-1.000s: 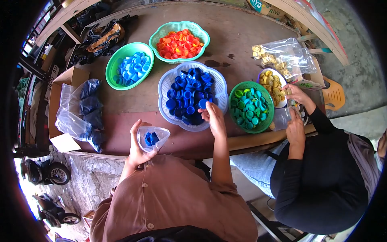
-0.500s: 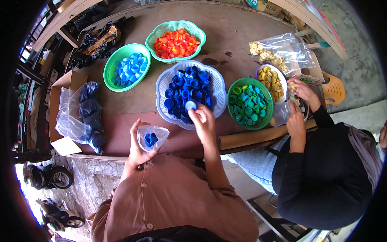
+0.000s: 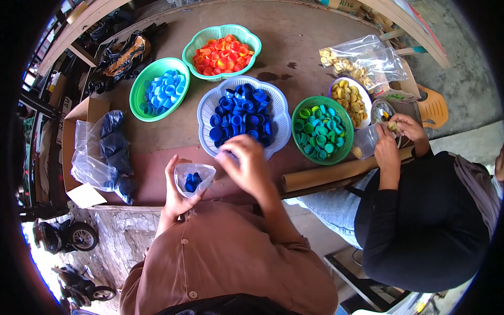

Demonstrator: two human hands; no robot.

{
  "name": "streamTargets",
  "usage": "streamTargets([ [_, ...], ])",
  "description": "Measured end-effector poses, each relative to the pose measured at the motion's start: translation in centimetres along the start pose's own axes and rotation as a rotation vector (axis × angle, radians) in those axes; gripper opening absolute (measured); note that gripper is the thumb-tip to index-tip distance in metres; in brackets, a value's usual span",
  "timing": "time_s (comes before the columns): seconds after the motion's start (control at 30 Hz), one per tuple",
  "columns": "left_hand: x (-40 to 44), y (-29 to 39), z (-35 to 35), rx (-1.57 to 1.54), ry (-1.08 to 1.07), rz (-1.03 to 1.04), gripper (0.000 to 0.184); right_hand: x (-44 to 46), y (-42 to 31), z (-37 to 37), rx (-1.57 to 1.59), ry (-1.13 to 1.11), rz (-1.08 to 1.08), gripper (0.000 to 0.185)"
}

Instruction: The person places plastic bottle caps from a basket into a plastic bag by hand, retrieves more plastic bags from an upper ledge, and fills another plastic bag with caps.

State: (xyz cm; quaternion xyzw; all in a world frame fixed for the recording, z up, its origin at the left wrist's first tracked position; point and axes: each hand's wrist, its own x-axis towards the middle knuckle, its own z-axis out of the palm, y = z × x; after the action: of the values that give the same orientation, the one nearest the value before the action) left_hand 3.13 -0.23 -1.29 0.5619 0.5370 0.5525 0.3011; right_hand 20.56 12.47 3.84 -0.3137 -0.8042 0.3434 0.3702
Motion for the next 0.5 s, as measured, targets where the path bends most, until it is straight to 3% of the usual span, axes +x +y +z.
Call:
streamTargets([
  [0.03, 0.1, 0.2, 0.0, 0.014, 0.002, -0.002, 0.098, 0.0, 1.9, -0.8, -0.214, 0.1, 0.013, 0.009],
  [0.1, 0.1, 0.2, 0.2, 0.025, 0.007, 0.0, 0.098, -0.3, 6.2, -2.3, -0.526, 0.064, 0.179, 0.006],
  [0.23, 0.5, 0.6, 0.2, 0.076, -0.024, 0.021, 0.098, -0.3, 12.1, -2.1, -0.64, -0.127, 0.27, 0.004],
  [0.3, 0.6, 0.6, 0.1, 0.147, -0.042, 0.053, 0.098, 0.2, 12.8, -1.1, -0.898, -0.345, 0.323, 0.005],
  [0.4, 0.4, 0.4, -0.1, 0.111, -0.026, 0.06, 0.097, 0.5, 12.3, -0.5, -1.113, -0.392, 0.272, 0.007],
  [0.47, 0.2, 0.5, -0.2, 0.103, -0.006, 0.047, 0.097, 0.6, 12.6, -1.3, -1.048, -0.413, 0.266, 0.01],
  [0.5, 0.2, 0.4, -0.2, 0.104, 0.0, 0.045, 0.097, 0.9, 11.9, -2.0, -0.84, -0.406, 0.366, 0.013],
])
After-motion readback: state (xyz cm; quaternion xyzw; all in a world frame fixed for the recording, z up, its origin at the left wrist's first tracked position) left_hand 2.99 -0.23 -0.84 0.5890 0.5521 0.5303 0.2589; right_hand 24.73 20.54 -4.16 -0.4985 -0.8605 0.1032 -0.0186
